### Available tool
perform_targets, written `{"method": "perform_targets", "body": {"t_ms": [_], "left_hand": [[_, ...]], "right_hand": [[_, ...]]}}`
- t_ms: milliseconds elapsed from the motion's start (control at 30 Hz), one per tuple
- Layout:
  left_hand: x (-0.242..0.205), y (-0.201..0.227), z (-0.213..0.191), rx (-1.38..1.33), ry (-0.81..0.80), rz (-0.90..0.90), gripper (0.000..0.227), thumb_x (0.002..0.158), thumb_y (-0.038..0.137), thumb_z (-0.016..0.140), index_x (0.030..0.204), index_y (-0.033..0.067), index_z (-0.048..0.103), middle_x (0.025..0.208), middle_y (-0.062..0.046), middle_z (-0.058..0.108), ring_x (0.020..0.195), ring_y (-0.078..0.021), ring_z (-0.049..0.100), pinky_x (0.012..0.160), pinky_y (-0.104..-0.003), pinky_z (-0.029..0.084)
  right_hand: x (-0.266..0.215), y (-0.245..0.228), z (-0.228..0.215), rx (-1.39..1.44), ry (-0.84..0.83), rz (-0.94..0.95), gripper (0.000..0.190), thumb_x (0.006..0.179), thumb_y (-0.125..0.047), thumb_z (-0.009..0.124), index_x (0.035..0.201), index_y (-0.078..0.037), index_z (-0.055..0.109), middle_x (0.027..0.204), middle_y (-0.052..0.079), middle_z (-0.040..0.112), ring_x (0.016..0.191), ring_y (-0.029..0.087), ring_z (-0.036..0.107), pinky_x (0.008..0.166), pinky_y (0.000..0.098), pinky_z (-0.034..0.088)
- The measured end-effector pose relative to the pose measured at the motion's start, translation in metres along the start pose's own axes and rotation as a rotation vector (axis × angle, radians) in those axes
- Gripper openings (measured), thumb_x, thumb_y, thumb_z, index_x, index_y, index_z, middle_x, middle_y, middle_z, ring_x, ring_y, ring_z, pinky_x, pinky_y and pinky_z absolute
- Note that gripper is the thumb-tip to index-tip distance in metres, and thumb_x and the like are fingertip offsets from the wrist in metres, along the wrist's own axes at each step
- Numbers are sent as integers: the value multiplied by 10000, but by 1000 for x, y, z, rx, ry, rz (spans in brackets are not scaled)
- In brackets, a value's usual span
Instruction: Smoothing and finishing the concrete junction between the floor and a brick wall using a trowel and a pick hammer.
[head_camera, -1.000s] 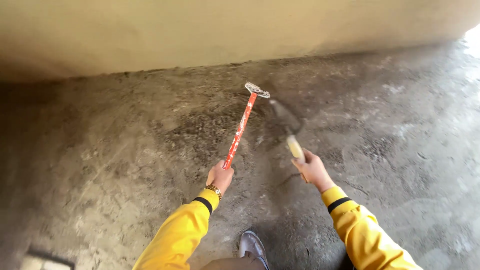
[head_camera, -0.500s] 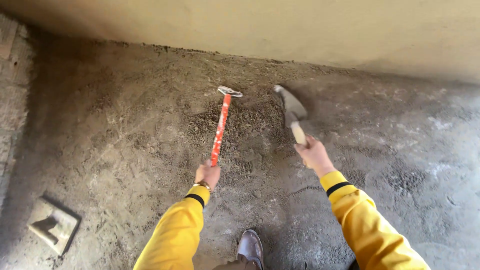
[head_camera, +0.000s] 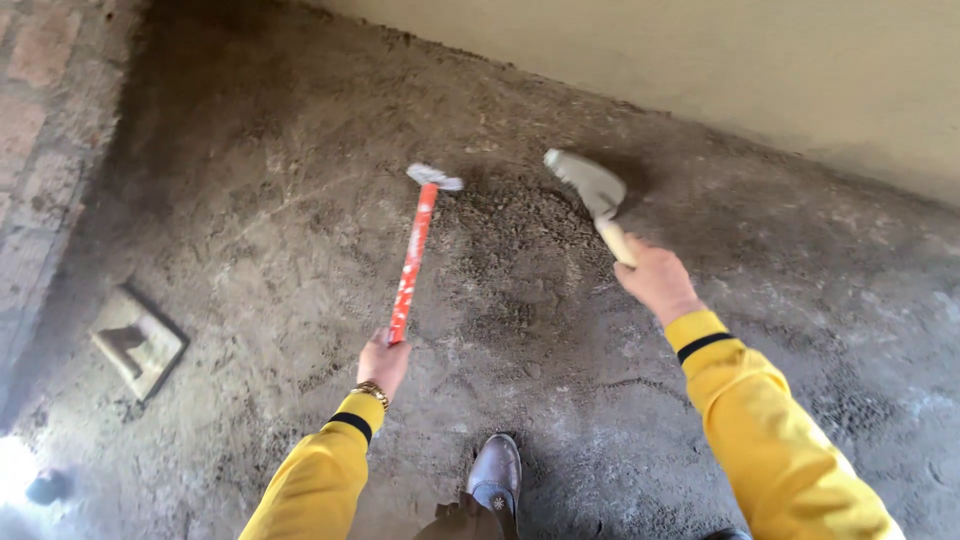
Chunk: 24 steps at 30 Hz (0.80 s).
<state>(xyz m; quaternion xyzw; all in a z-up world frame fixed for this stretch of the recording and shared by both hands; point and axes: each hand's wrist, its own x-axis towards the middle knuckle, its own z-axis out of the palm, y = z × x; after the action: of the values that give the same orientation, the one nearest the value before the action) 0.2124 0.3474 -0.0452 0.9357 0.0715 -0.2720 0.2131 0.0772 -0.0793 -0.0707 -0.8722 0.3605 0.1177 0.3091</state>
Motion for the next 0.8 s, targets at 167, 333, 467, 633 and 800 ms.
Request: {"method": "perform_targets", "body": {"t_ms": [167,333,467,633,800], "left_hand": [[31,-76,4,-168,153,-190,357,751,292,695,1073,141,725,962,-125,755,1055,-325,714,880,-487,550],[27,-67,-5,-271,231,-200,284,741,198,641,993,93,717,914,-159,719,985,-321,708,845,-493,534],[-9,-13,-17,-378,252,-167,166,768,126,616,908,80,692,806,-107,660,838,-233,654,764,-406,517],[-18,8,-19,-243,121,-119,215,811,209,592,965,87,678,913,-206,712,981,-358,693,837,-493,517],[-20,11,-16,-69,26,-113,254,846,321,573,1016,166,681,932,-179,732,1064,-390,699,848,-508,534]], "right_hand": [[-60,-83,0,109,52,-48,447,961,-271,560,1363,-81,606,1015,263,735,913,405,741,753,486,647],[-62,-138,94,669,-420,69,468,882,-443,688,1134,-49,666,805,194,708,582,267,693,444,371,614],[-51,-184,179,1128,-675,254,565,845,-302,813,1250,21,586,706,157,652,475,199,631,365,321,531],[-15,-198,203,1218,-536,334,504,823,-311,813,1151,29,639,678,171,677,472,226,661,377,344,563],[-3,-175,163,1448,-510,311,403,963,-318,710,1242,-53,590,728,81,658,489,160,638,383,266,569]]}}
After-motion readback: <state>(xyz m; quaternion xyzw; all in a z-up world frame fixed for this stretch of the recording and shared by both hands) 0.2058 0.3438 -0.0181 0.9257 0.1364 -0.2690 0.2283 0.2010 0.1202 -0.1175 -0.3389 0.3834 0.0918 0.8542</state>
